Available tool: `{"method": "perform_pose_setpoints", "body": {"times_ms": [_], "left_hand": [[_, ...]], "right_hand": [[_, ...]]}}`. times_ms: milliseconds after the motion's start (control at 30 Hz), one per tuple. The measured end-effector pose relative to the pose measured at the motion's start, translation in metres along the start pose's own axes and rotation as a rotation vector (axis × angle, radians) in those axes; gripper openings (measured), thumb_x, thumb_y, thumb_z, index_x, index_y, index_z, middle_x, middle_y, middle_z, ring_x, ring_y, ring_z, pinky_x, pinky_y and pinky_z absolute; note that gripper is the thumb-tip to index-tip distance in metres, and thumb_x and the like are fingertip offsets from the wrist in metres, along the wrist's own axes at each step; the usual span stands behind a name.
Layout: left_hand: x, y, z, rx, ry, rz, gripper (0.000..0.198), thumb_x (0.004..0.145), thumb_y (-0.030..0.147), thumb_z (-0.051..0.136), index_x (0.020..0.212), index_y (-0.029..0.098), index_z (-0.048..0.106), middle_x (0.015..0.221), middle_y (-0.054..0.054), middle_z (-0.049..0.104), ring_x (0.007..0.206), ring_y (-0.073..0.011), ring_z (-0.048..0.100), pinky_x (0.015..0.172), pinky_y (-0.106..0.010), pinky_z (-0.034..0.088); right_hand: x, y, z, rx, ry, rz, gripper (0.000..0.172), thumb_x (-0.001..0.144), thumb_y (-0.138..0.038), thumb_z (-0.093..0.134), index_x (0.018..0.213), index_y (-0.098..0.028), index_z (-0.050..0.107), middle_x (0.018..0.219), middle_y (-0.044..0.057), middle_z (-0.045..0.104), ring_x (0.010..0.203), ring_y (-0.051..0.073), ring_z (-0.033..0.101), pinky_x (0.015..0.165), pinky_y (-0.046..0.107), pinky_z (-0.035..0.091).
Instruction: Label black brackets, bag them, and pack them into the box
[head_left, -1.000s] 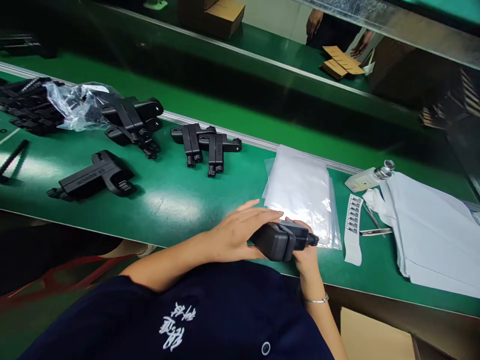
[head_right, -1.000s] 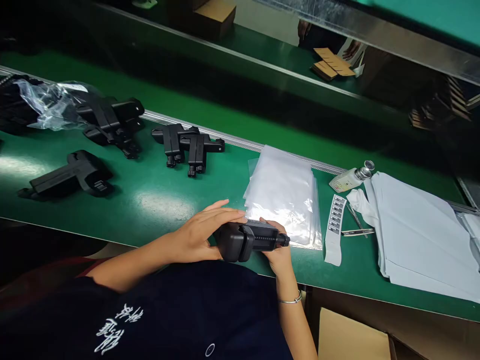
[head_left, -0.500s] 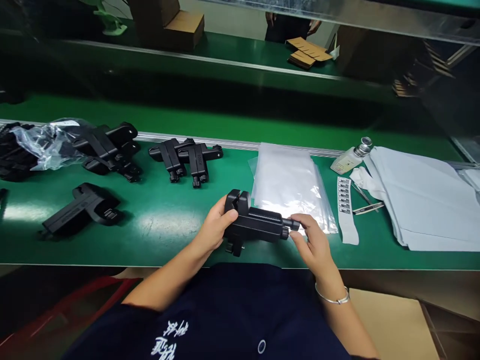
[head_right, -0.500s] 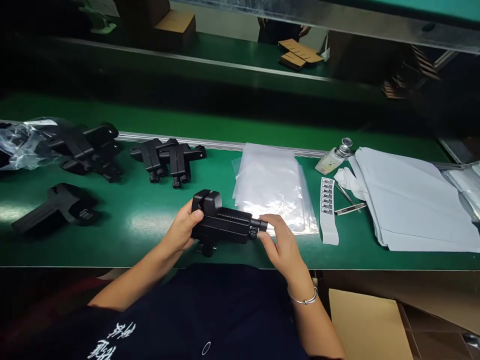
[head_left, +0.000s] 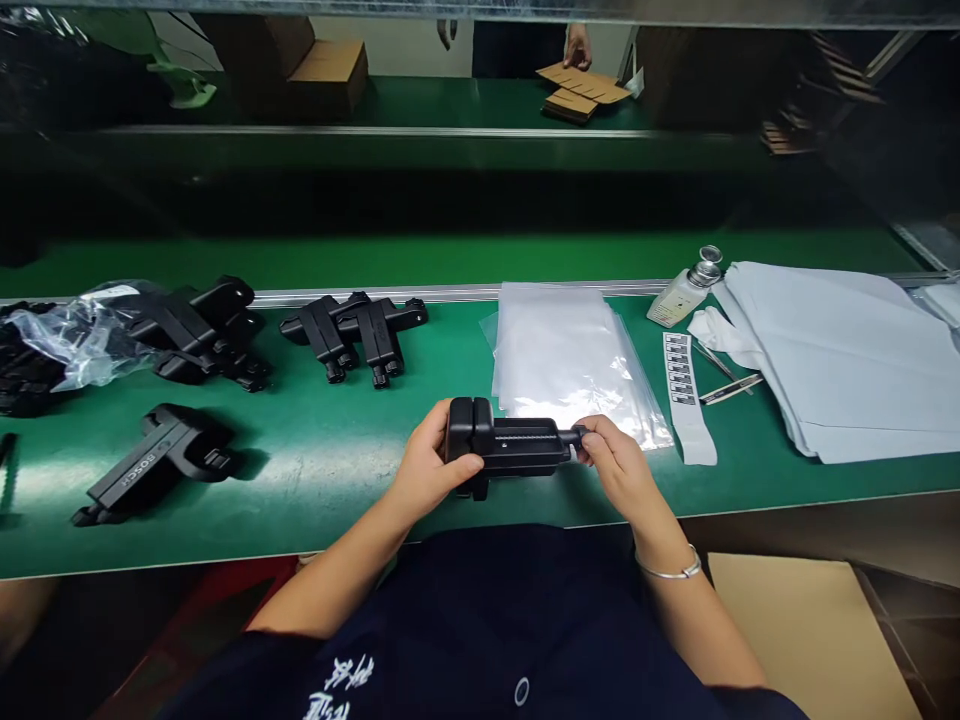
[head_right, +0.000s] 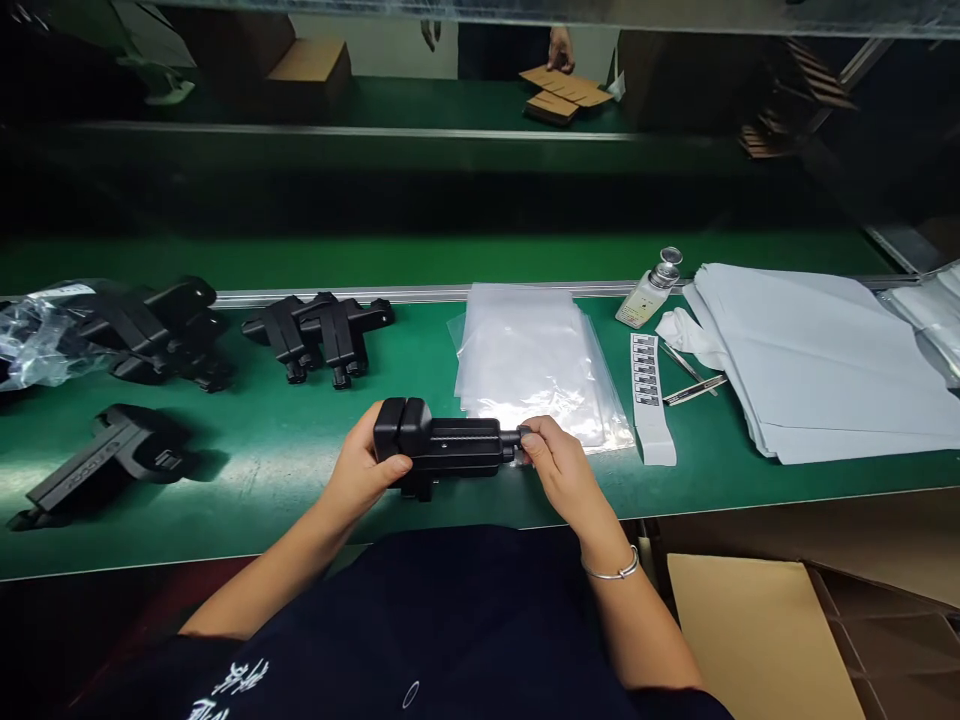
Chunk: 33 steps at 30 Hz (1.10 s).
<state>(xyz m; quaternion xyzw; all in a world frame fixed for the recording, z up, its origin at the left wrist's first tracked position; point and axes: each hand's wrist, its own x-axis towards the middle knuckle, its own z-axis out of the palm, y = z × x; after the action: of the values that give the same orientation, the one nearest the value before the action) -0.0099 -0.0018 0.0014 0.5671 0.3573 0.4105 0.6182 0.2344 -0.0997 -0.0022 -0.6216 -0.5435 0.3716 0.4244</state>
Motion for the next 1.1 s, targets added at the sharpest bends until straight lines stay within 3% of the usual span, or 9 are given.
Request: {"method": "perform_pose_setpoints", "body": {"times_ms": [200,333,533,767,967,1100], "left_hand": [[0.002,-0.002,0.0,0.005,0.052,-0.061,0.053,0.072,0.061,0.076,0.103,0.019,0.068,0.087,-0.003,0.065,0.077,-0.018,0.06,0.067,-0.026,0.048],[0.001,0.001,0.0,0.097,0.023,-0.012,0.061,0.061,0.057,0.085,0.106,0.019,0.068,0.09,-0.003,0.067,0.081,-0.0199,0.061,0.07,-0.028,0.049],[0.007,-0.001,0.005,-0.119,0.086,-0.202,0.054,0.066,0.059,0.082,0.097,0.017,0.068,0.079,0.0,0.063,0.068,-0.0134,0.057,0.061,-0.022,0.046],[0.01,0.003,0.011,-0.145,0.133,-0.283,0.057,0.059,0.059,0.086,0.092,0.016,0.069,0.079,-0.001,0.067,0.069,-0.0146,0.06,0.061,-0.023,0.048],[0.011,0.007,0.014,-0.161,0.159,-0.341,0.057,0.054,0.058,0.088,0.089,0.016,0.069,0.074,0.0,0.067,0.064,-0.0137,0.06,0.059,-0.023,0.049],[0.014,0.009,0.013,-0.203,0.18,-0.367,0.058,0.054,0.059,0.088,0.086,0.016,0.069,0.069,0.001,0.066,0.059,-0.0124,0.059,0.055,-0.022,0.048]], "right_hand": [[-0.001,0.002,0.0,-0.007,0.038,-0.055,0.025,0.098,-0.042,0.052,0.114,-0.023,0.057,0.094,0.004,0.065,0.085,0.02,0.062,0.073,0.031,0.048],[0.0,0.004,-0.001,0.028,0.003,-0.002,0.025,0.102,-0.041,0.043,0.1,-0.023,0.06,0.076,0.0,0.062,0.071,0.018,0.06,0.068,0.03,0.047],[0.0,0.003,0.001,-0.077,0.04,-0.06,0.028,0.097,-0.039,0.05,0.12,-0.023,0.056,0.098,0.005,0.066,0.089,0.022,0.064,0.078,0.034,0.051],[0.004,-0.003,-0.001,-0.116,0.071,-0.039,0.027,0.097,-0.038,0.048,0.115,-0.021,0.058,0.087,0.004,0.064,0.074,0.02,0.061,0.069,0.032,0.05],[0.004,-0.001,0.0,-0.044,0.053,-0.006,0.026,0.097,-0.038,0.05,0.115,-0.022,0.058,0.086,0.003,0.061,0.075,0.019,0.059,0.068,0.031,0.048],[0.002,0.002,0.001,0.1,0.061,0.013,0.038,0.097,-0.041,0.052,0.131,-0.024,0.05,0.091,0.003,0.06,0.081,0.019,0.06,0.073,0.033,0.05]]}}
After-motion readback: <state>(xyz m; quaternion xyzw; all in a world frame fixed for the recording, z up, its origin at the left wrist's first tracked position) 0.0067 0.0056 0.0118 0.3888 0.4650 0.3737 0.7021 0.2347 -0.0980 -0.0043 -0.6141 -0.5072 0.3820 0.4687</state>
